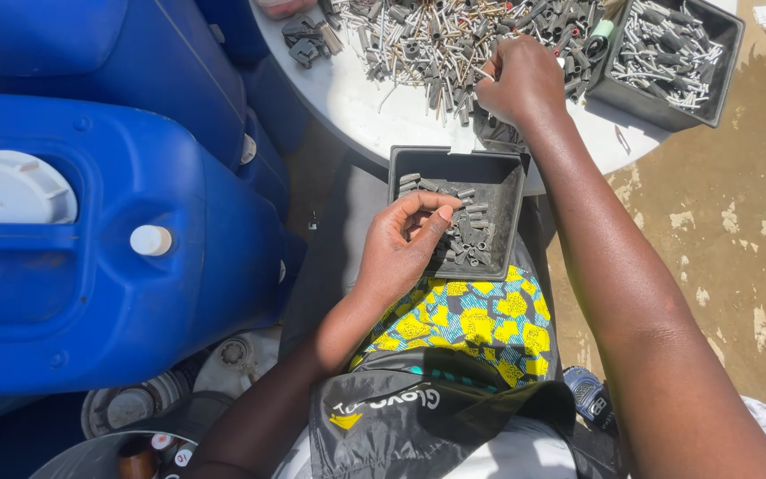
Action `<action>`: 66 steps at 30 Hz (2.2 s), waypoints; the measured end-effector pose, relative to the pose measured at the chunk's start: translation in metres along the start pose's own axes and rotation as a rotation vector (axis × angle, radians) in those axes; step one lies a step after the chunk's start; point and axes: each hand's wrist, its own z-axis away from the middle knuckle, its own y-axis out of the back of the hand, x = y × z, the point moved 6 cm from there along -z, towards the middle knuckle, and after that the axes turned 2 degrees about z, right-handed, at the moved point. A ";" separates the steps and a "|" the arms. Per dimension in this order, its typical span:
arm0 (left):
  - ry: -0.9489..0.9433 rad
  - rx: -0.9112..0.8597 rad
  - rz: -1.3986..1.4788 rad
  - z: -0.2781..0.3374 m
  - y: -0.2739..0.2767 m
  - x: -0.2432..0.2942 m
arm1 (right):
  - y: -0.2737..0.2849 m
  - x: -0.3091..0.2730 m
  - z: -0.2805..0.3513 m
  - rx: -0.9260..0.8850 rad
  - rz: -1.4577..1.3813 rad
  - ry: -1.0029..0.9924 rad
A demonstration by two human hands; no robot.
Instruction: Assembling small metal clips with plastic pins and placing them into a tray.
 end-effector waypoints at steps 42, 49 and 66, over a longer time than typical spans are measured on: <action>0.012 -0.012 0.012 0.003 -0.002 -0.001 | 0.009 0.013 -0.002 0.066 0.016 -0.004; 0.004 -0.017 -0.035 0.004 -0.002 0.004 | 0.012 0.023 -0.001 0.058 -0.158 -0.012; 0.028 -0.043 0.022 0.008 -0.006 0.002 | 0.035 0.042 0.014 0.005 -0.523 -0.233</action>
